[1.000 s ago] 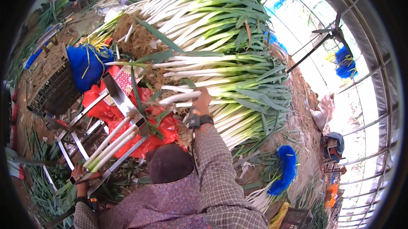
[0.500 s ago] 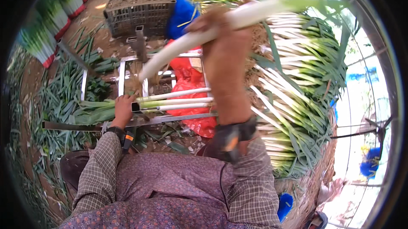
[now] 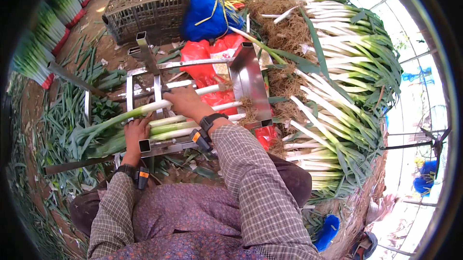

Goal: Processing and cutting leeks using a metal guide and blade.

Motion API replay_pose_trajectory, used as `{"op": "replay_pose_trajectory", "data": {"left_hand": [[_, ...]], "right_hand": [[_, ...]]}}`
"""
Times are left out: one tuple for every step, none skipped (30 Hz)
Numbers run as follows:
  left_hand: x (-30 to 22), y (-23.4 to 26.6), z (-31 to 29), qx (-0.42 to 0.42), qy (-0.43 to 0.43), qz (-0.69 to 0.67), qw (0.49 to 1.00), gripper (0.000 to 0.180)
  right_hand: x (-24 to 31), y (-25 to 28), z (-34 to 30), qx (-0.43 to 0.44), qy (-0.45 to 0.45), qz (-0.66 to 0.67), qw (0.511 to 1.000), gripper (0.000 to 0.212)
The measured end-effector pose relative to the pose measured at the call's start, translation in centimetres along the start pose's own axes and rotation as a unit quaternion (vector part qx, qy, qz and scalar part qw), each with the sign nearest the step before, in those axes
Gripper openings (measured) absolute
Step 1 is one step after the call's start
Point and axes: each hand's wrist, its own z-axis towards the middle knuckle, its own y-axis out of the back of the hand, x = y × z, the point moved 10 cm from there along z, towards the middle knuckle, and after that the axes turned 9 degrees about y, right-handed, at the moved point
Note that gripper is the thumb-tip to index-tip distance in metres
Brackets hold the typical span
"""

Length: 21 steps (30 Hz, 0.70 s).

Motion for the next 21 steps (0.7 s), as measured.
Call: {"op": "replay_pose_trajectory", "data": {"left_hand": [[0.1,0.0,0.0,0.001,-0.002,0.003,1.000,0.027],[0.5,0.0,0.0,-0.001,0.010,0.004,1.000,0.026],[0.8,-0.1,0.0,-0.002,0.022,0.003,1.000,0.026],[0.7,0.0,0.2,-0.003,0.015,-0.016,1.000,0.023],[0.6,0.1,0.3,-0.003,0.007,-0.018,1.000,0.023],[0.2,0.5,0.4,-0.003,-0.005,-0.094,0.996,0.022],[-1.1,1.1,0.7,-0.002,-0.020,-0.173,0.985,0.021],[-2.1,2.2,0.6,-0.022,-0.027,-0.218,0.975,0.024],[-3.0,3.1,1.1,-0.070,-0.063,-0.208,0.974,0.026],[-2.5,3.4,1.9,-0.081,-0.067,-0.186,0.977,0.028],[-4.0,5.1,2.9,-0.093,-0.081,-0.167,0.978,0.030],[-5.6,6.1,3.8,-0.113,-0.095,-0.148,0.978,0.035],[-5.9,5.8,4.5,-0.122,-0.094,-0.087,0.984,0.034],[-3.6,2.9,5.3,-0.060,-0.061,0.004,0.996,0.035],[-1.2,0.5,5.2,-0.011,-0.067,0.057,0.996,0.034],[1.0,-2.8,5.5,0.108,0.012,0.096,0.990,0.032],[2.1,-3.1,5.2,0.051,-0.021,0.084,0.995,0.029],[1.5,-3.2,4.8,0.036,-0.037,0.059,0.997,0.027],[1.5,-4.1,4.7,0.072,-0.022,0.077,0.994,0.027],[0.1,-4.1,4.4,0.090,-0.017,0.079,0.993,0.028],[-0.8,-3.0,4.0,0.044,-0.030,0.078,0.996,0.028]], "right_hand": [[-0.5,-0.3,-0.4,-0.003,-0.002,0.002,1.000,0.029],[-1.5,-1.1,-1.1,0.020,-0.025,0.003,0.999,0.029],[-2.4,-1.7,-2.0,0.044,-0.049,0.002,0.998,0.030],[-3.1,-2.0,-2.5,0.054,-0.052,0.021,0.997,0.034],[-3.7,-1.9,-3.5,0.052,-0.059,0.018,0.997,0.034],[-5.3,-3.1,-5.4,0.103,-0.109,0.054,0.987,0.037],[-6.7,-3.7,-7.6,0.152,-0.162,0.088,0.971,0.042],[-6.6,-2.7,-8.8,0.130,-0.135,0.077,0.979,0.047],[-6.8,-1.8,-9.5,0.087,-0.105,0.014,0.991,0.047],[-6.2,-1.5,-9.3,0.061,-0.096,0.007,0.993,0.044],[-6.0,-1.2,-10.1,0.040,-0.099,-0.004,0.994,0.041],[-6.6,-1.5,-10.8,0.081,-0.138,-0.026,0.987,0.038],[-6.9,-1.2,-10.6,0.115,-0.168,-0.044,0.978,0.036],[-5.8,-0.1,-9.8,0.108,-0.155,-0.044,0.981,0.035],[-4.3,1.6,-8.6,0.099,-0.135,-0.040,0.985,0.034],[-3.4,3.4,-8.5,0.119,-0.129,0.017,0.984,0.036],[-2.1,5.7,-8.7,0.138,-0.118,0.076,0.981,0.039],[-1.9,8.6,-10.5,0.128,-0.102,0.169,0.972,0.037],[-2.7,11.8,-12.9,0.138,-0.121,0.200,0.962,0.037],[-5.5,13.6,-16.2,0.134,-0.165,0.190,0.959,0.034],[-8.8,15.5,-19.7,0.096,-0.223,0.195,0.950,0.032]]}}
